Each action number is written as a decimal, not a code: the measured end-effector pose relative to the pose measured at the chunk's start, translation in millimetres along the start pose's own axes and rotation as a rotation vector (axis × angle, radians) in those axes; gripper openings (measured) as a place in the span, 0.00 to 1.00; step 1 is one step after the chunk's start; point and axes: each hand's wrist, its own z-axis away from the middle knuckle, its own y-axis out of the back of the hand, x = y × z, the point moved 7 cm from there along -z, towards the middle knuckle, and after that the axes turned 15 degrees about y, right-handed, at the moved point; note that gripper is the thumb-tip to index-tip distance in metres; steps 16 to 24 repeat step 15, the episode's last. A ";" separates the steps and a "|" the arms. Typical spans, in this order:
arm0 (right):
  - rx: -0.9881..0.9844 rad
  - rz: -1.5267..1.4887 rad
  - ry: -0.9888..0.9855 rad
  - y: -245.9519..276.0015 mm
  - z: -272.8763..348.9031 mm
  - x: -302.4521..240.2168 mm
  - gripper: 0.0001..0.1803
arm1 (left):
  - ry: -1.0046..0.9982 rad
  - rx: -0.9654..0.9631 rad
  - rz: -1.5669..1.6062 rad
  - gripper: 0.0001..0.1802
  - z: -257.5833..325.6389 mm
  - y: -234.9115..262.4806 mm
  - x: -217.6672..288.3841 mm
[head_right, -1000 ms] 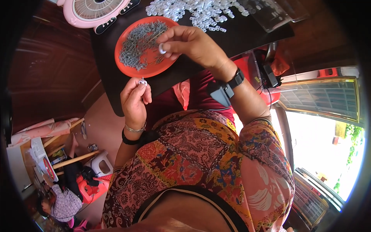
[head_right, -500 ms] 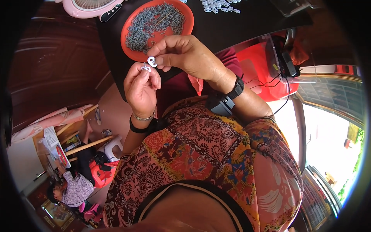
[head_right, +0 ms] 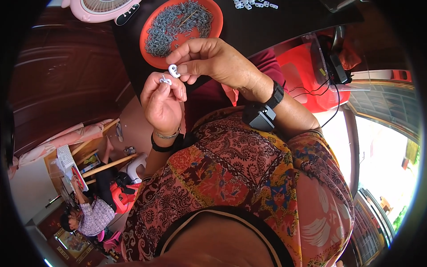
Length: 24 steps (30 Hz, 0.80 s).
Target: Assembling small plastic components by inserting metal pins into plastic rings.
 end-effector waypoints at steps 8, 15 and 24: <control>0.003 0.015 0.029 -0.4 0.6 -2.1 0.10 | -0.002 0.014 0.004 0.09 0.0 2.8 -0.7; 0.061 -0.105 -0.080 8.0 2.9 3.2 0.11 | 0.100 0.089 -0.094 0.09 0.9 6.4 -4.8; 0.061 -0.105 -0.080 8.0 2.9 3.2 0.11 | 0.100 0.089 -0.094 0.09 0.9 6.4 -4.8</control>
